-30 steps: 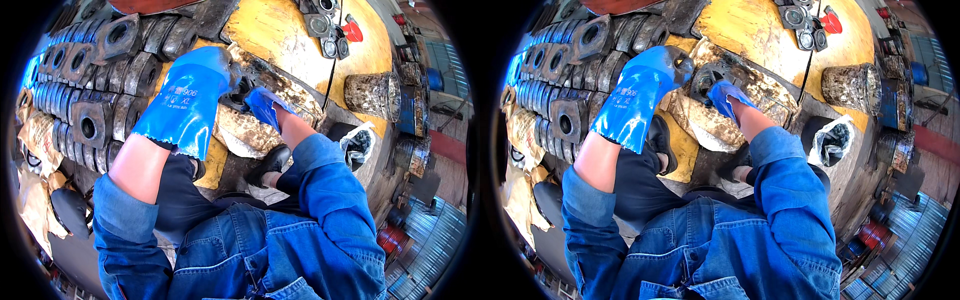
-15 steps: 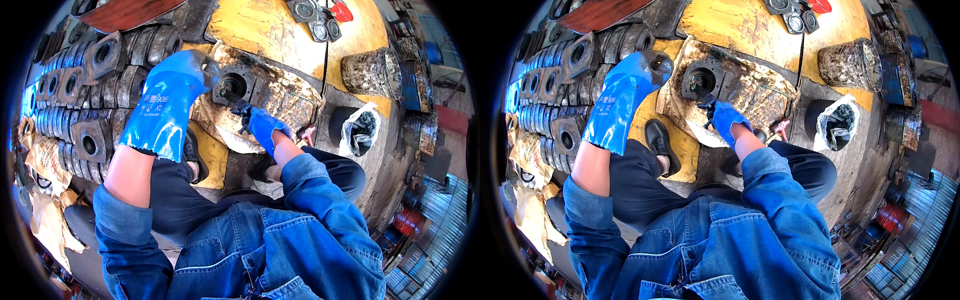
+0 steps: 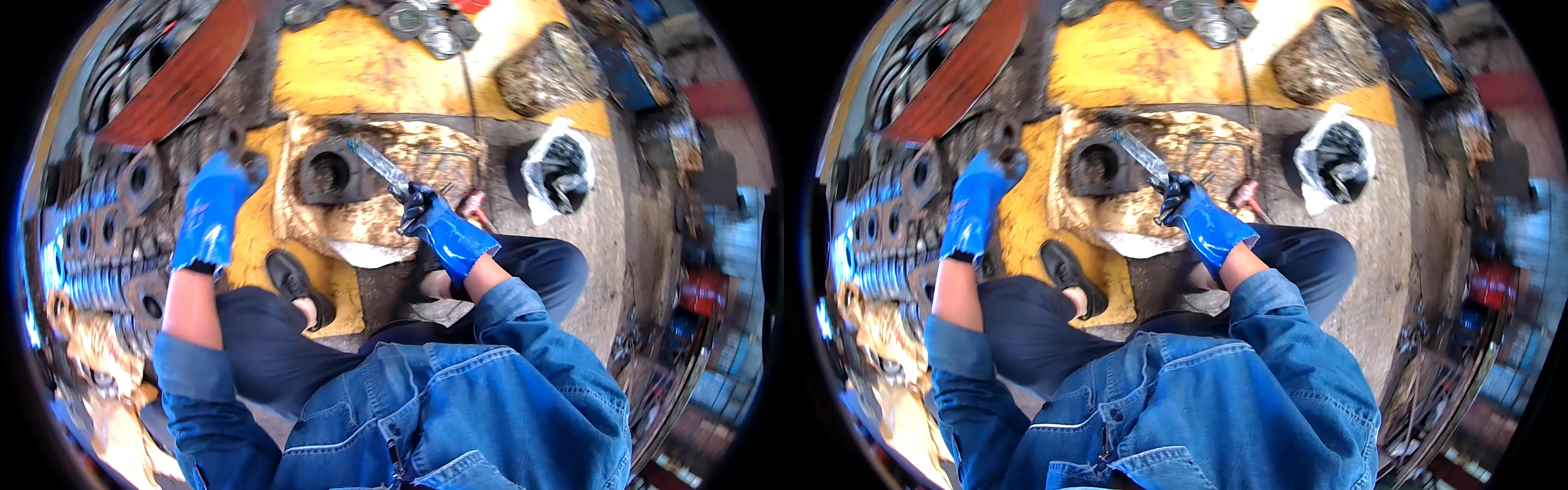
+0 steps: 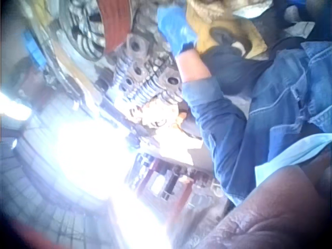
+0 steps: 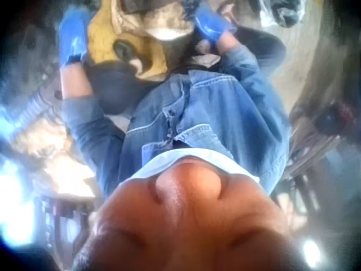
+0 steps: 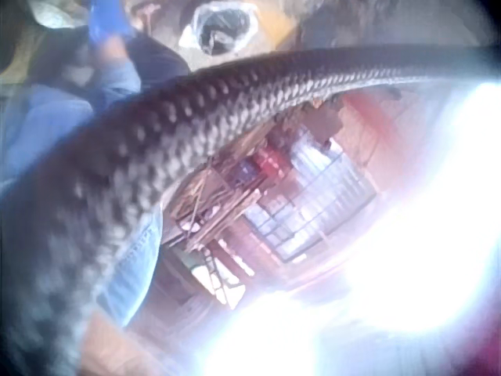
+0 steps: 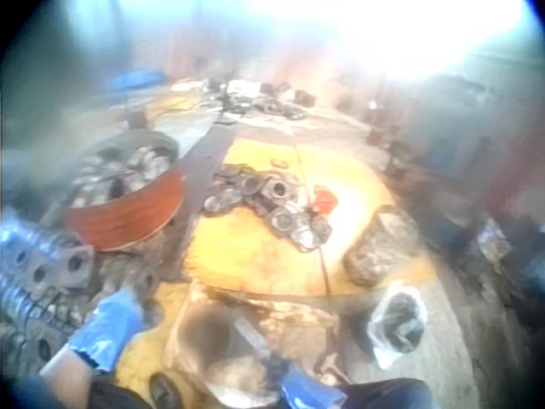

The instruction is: The person cleans metal parts by hand. They pick up individual metal components and use a small tool to scrape off thick grease from their surfaces before setting them down.

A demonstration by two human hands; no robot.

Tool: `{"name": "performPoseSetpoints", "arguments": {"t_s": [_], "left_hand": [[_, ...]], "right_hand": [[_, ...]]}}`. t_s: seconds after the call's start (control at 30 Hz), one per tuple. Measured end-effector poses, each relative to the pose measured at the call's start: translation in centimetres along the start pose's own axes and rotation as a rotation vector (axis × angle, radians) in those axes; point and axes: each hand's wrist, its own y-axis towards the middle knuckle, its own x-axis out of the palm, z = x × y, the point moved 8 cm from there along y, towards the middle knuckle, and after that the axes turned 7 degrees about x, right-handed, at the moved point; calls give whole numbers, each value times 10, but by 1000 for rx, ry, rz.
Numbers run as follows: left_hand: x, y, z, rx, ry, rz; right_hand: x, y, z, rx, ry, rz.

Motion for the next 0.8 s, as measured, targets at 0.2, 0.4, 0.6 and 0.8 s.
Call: {"name": "performPoseSetpoints", "arguments": {"t_s": [0.2, 0.4, 0.6, 0.8], "left_hand": [[-5, 1, -2, -7, -80, 57], [-20, -13, 4, -23, -154, 55], [-19, -20, 12, -13, -201, 47], [-27, -23, 2, -20, -208, 78]], "right_hand": [[10, -172, -100, -840, -231, 0], [-73, -277, -181, -1484, -772, 951], [-99, -245, -221, -900, -1893, 2210], [5, -210, -141, -960, -2401, 1887]]}}
